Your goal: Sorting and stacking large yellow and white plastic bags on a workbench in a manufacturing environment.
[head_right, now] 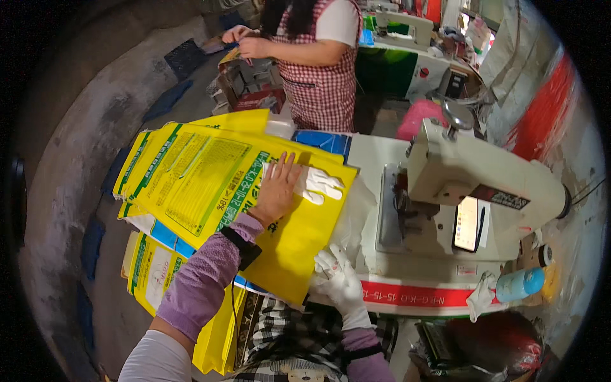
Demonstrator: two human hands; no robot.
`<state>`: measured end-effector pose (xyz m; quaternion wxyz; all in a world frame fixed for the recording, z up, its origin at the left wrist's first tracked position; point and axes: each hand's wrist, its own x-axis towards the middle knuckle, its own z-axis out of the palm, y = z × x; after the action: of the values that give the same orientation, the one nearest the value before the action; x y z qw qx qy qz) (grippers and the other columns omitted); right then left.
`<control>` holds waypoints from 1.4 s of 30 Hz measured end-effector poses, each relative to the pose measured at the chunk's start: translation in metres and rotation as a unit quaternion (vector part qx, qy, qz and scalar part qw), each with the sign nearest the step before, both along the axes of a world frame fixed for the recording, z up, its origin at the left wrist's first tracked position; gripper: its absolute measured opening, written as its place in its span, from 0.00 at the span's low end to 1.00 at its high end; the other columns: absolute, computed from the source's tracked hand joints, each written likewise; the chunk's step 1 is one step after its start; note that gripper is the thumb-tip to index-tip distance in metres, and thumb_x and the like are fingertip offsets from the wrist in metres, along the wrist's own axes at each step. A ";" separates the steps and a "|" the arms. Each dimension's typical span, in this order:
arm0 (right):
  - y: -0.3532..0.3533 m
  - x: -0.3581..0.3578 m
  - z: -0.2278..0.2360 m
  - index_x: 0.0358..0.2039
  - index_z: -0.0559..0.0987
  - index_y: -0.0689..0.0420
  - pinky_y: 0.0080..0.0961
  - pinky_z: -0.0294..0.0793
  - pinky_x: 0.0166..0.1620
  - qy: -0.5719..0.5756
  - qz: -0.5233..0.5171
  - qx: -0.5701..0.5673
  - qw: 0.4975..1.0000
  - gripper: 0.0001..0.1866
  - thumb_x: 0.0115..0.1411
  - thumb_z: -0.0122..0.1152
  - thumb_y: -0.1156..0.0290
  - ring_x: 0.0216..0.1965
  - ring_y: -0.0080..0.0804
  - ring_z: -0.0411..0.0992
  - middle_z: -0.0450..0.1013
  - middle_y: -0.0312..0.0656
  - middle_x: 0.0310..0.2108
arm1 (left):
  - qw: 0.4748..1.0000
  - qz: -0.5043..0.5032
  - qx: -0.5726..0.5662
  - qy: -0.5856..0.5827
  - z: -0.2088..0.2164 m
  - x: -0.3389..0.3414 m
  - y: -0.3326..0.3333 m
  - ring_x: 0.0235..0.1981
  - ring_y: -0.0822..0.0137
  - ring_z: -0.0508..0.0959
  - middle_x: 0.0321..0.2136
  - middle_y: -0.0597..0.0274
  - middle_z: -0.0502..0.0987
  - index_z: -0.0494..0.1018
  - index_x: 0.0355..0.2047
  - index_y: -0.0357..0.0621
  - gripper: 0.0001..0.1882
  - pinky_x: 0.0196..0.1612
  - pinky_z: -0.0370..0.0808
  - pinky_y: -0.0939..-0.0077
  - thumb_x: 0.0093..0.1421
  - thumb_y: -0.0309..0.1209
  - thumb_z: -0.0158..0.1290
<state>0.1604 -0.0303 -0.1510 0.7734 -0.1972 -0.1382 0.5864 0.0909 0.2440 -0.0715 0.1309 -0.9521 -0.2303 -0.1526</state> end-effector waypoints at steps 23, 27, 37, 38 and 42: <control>-0.013 0.003 0.022 0.63 0.60 0.63 0.34 0.69 0.55 -0.163 -0.136 -0.084 0.974 0.27 0.64 0.51 0.72 0.54 0.40 0.69 0.66 0.48 0.57 | 0.941 -0.011 -0.232 -0.247 0.013 -0.065 -0.065 0.31 0.52 0.77 0.34 0.56 0.74 0.80 0.38 0.51 0.16 0.33 0.75 0.61 0.50 0.21 0.53; -0.010 -0.015 0.118 0.63 0.59 0.65 0.32 0.68 0.57 -0.667 -0.249 -0.111 0.693 0.39 0.52 0.67 0.78 0.55 0.41 0.68 0.65 0.52 0.56 | 0.898 -0.102 -0.318 -0.288 0.008 -0.078 -0.114 0.31 0.58 0.75 0.34 0.58 0.71 0.80 0.38 0.46 0.19 0.34 0.73 0.70 0.46 0.15 0.55; -0.013 -0.021 0.097 0.66 0.54 0.62 0.23 0.71 0.52 -0.516 -0.090 -0.118 0.843 0.44 0.51 0.64 0.84 0.52 0.32 0.69 0.67 0.46 0.51 | 0.806 -0.201 -0.525 -0.187 0.027 -0.073 -0.142 0.48 0.56 0.73 0.50 0.52 0.70 0.72 0.51 0.45 0.24 0.50 0.70 0.70 0.52 0.21 0.58; -0.018 -0.016 0.098 0.66 0.56 0.61 0.23 0.71 0.50 -0.550 -0.074 -0.159 0.817 0.41 0.52 0.62 0.84 0.51 0.30 0.70 0.69 0.45 0.49 | 0.847 -0.235 -0.430 -0.207 0.030 -0.076 -0.132 0.56 0.50 0.70 0.56 0.49 0.67 0.70 0.55 0.45 0.28 0.58 0.68 0.63 0.51 0.23 0.59; -0.013 0.013 0.017 0.59 0.68 0.63 0.22 0.72 0.47 -0.551 -0.195 -0.177 0.792 0.30 0.54 0.61 0.81 0.42 0.25 0.72 0.73 0.38 0.42 | 0.992 -0.021 -0.028 -0.121 0.039 -0.070 -0.053 0.67 0.40 0.53 0.66 0.42 0.53 0.60 0.63 0.49 0.38 0.67 0.53 0.47 0.51 0.30 0.58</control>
<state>0.1736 -0.0432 -0.1344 0.6159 -0.6428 -0.3932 0.2298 0.0209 0.1908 -0.0327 0.0720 -0.9347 -0.2283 -0.2629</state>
